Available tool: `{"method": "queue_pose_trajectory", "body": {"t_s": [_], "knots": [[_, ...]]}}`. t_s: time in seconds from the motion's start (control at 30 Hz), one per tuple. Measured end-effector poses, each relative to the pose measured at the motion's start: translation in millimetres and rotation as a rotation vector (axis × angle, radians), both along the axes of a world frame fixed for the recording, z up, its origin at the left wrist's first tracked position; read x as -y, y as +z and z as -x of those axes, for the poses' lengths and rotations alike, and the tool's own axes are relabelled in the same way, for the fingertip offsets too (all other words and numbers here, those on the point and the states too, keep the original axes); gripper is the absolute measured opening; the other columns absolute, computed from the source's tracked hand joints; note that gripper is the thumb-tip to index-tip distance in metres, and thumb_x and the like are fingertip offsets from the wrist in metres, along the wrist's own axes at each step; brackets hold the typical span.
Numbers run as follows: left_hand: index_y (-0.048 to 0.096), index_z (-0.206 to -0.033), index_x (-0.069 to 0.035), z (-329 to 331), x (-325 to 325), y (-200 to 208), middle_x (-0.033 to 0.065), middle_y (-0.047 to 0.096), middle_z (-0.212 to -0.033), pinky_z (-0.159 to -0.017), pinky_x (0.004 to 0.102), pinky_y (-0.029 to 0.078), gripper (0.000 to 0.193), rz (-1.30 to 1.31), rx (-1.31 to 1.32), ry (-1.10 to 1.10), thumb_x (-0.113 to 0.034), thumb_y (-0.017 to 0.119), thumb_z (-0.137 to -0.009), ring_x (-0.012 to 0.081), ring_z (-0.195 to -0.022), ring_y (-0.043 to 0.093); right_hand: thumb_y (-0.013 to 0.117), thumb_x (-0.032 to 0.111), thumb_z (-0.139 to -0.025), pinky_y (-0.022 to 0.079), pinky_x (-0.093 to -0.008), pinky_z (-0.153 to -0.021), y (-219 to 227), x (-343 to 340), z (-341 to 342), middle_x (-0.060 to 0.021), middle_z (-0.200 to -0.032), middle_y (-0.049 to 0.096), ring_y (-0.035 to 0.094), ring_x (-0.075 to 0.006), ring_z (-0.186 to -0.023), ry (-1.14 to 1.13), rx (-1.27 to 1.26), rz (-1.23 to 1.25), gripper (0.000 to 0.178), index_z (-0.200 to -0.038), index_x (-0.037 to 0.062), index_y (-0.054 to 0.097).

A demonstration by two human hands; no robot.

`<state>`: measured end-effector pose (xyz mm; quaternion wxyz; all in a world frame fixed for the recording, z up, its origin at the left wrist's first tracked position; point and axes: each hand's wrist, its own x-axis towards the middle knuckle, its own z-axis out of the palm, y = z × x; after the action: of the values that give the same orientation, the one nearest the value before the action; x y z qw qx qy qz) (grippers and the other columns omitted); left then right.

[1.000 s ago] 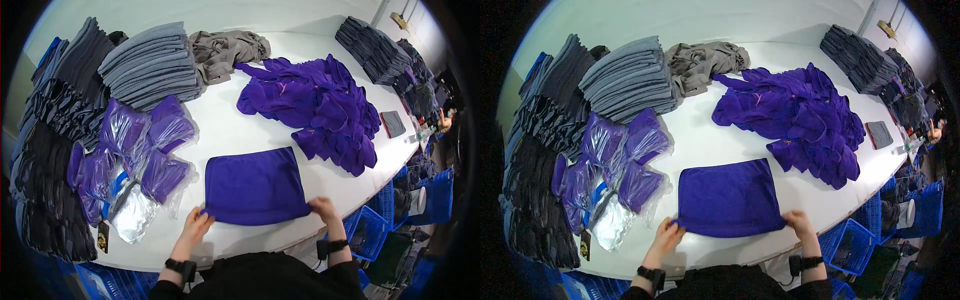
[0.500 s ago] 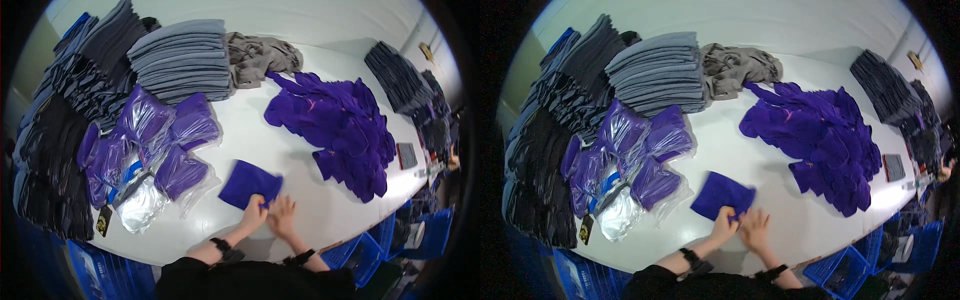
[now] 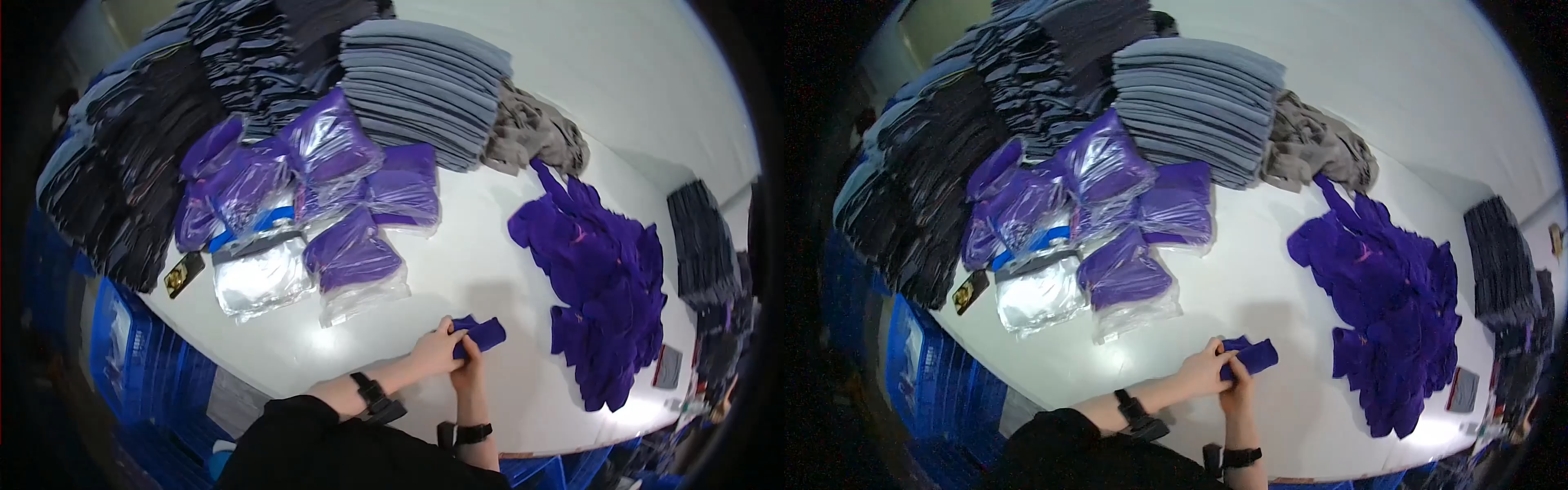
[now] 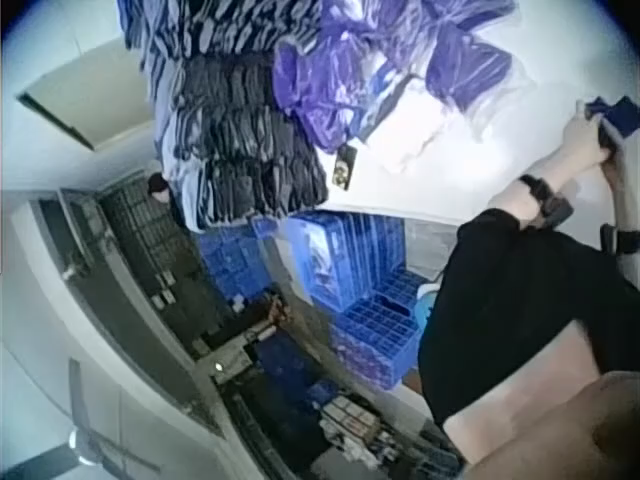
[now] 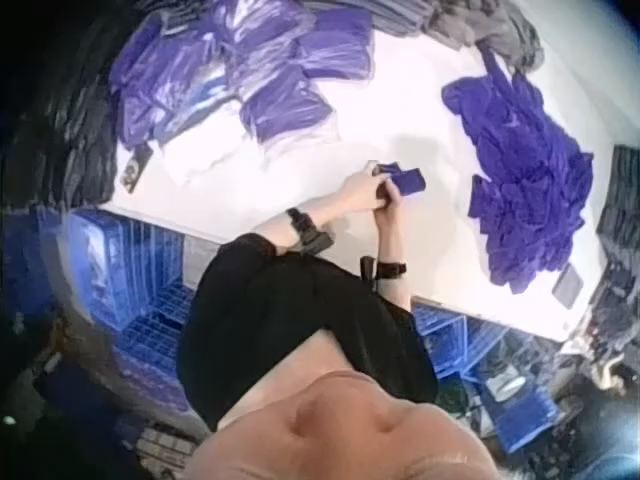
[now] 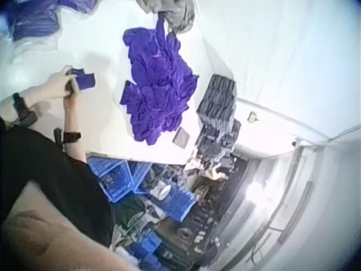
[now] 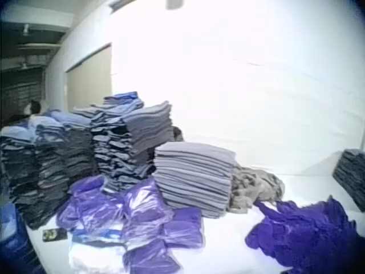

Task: Folding pieces of purple fabric and placing them into individual plastic bags.

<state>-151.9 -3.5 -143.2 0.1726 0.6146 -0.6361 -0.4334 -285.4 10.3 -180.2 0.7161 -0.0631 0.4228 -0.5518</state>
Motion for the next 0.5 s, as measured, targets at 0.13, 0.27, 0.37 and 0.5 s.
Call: {"method": "queue_pose_trajectory", "body": {"t_s": [0.13, 0.27, 0.37, 0.5], "knots": [[0.047, -0.124, -0.014, -95, -16, 32, 0.0180, 0.044, -0.112, -0.087, 0.0471, 0.035, 0.062, 0.683, 0.385, 0.269, -0.029, 0.069, -0.068, 0.0405, -0.107, 0.039, 0.058, 0.012, -0.077, 0.047, -0.0404, -0.085, 19, 30, 15, -0.0115, -0.102, 0.058, 0.057, -0.0252, -0.094, 0.005, 0.152, -0.025, 0.039, -0.113, 0.0017, 0.048], [0.059, -0.103, -0.012, -174, -44, -27, 0.0116, 0.048, -0.097, -0.079, 0.0426, 0.038, 0.034, 0.598, 0.618, 0.487, -0.013, 0.065, -0.070, 0.0326, -0.094, 0.047, 0.063, 0.014, -0.071, 0.047, -0.0391, -0.086, 20, 20, -15, -0.0102, -0.099, 0.058, 0.058, -0.0241, -0.092, 0.290, 0.124, 0.028, 0.045, -0.112, 0.0017, 0.048], [0.061, -0.093, -0.012, -177, -26, -32, 0.0091, 0.048, -0.084, -0.063, 0.0366, 0.044, 0.025, 0.709, 0.151, 0.800, -0.003, 0.061, -0.070, 0.0270, -0.075, 0.053, 0.071, 0.008, -0.064, 0.044, -0.0372, -0.087, 43, 14, -66, -0.0096, -0.104, 0.056, 0.055, -0.0233, -0.096, 0.893, -0.246, 0.325, 0.063, -0.120, 0.0025, 0.043], [0.062, -0.097, -0.016, -188, -40, -17, 0.0080, 0.050, -0.075, -0.045, 0.0324, 0.044, 0.034, 0.765, 0.113, 0.331, 0.001, 0.057, -0.068, 0.0231, -0.053, 0.053, 0.073, 0.017, -0.060, 0.046, -0.0346, -0.081, 58, 25, -132, -0.0139, -0.101, 0.059, 0.059, -0.0240, -0.089, 1.201, -1.214, 1.083, 0.066, -0.119, 0.0049, 0.046]]}}
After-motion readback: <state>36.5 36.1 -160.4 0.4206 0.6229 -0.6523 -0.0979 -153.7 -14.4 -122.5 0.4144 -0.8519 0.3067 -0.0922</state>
